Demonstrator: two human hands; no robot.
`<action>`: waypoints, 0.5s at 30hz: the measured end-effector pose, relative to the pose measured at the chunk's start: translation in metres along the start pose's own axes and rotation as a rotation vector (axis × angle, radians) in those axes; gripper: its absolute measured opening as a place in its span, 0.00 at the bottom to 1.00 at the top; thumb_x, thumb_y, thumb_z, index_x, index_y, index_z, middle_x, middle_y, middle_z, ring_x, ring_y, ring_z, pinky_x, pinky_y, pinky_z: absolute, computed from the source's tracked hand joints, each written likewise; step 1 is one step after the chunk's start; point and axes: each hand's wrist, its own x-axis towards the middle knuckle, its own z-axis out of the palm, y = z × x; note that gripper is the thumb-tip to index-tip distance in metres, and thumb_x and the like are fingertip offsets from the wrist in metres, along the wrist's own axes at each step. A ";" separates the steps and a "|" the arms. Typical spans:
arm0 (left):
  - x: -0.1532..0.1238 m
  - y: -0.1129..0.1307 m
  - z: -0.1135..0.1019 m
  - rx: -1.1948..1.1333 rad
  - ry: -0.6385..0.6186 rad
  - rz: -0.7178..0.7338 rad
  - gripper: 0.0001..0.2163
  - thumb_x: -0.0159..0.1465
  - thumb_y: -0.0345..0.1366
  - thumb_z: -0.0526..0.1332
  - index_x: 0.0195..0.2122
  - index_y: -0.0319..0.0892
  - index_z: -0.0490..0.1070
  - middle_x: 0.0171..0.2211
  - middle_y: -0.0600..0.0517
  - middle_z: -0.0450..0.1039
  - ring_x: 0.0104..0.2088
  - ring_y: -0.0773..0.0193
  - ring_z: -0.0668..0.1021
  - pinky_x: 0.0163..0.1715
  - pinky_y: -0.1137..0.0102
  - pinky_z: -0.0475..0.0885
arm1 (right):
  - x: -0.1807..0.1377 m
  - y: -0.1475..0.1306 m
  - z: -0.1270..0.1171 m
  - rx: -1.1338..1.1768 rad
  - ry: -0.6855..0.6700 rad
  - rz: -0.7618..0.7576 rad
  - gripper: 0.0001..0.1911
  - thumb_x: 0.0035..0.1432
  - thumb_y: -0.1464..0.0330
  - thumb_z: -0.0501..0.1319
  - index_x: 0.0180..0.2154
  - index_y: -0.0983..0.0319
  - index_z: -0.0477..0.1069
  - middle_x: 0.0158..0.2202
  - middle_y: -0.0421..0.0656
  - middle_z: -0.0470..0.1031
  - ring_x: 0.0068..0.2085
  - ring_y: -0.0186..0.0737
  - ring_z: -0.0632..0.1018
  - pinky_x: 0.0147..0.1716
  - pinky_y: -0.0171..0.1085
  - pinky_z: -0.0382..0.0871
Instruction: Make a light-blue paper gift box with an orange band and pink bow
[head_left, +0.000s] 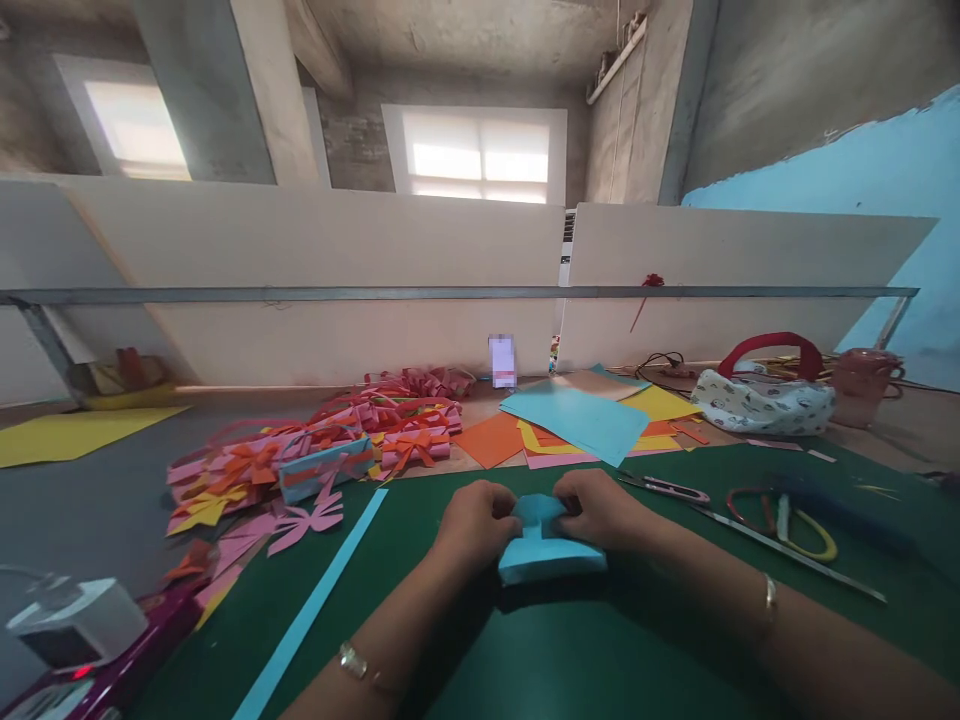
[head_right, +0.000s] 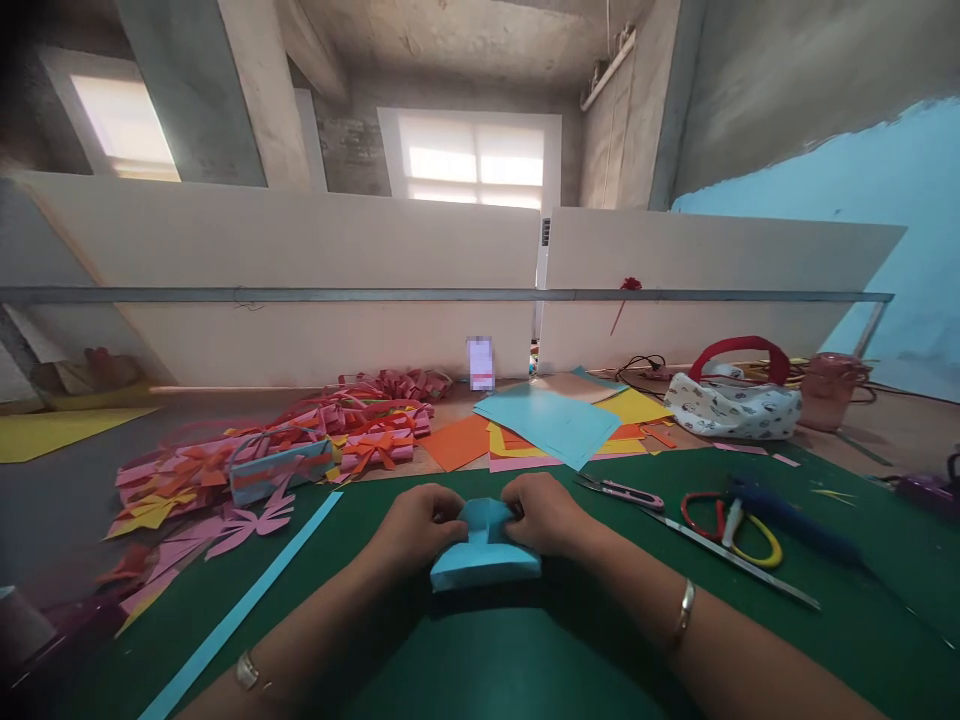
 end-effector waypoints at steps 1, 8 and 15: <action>0.000 0.000 0.001 0.017 0.011 0.002 0.08 0.49 0.32 0.58 0.29 0.41 0.76 0.30 0.49 0.73 0.32 0.59 0.73 0.29 0.70 0.62 | 0.000 -0.002 -0.001 -0.030 -0.005 0.008 0.06 0.44 0.73 0.58 0.18 0.63 0.63 0.21 0.38 0.64 0.25 0.31 0.64 0.21 0.30 0.50; 0.004 0.017 -0.003 0.196 -0.025 0.041 0.04 0.46 0.27 0.59 0.23 0.43 0.71 0.24 0.52 0.69 0.26 0.63 0.70 0.23 0.71 0.56 | 0.004 -0.009 -0.007 -0.207 -0.065 0.022 0.03 0.44 0.71 0.61 0.23 0.64 0.70 0.26 0.43 0.68 0.26 0.35 0.67 0.22 0.32 0.51; 0.001 0.012 -0.004 0.308 -0.043 0.117 0.04 0.47 0.27 0.57 0.21 0.42 0.69 0.25 0.54 0.68 0.26 0.67 0.68 0.23 0.73 0.55 | -0.011 -0.011 0.008 -0.269 0.082 -0.049 0.05 0.51 0.73 0.56 0.26 0.65 0.70 0.30 0.44 0.68 0.31 0.36 0.67 0.24 0.32 0.51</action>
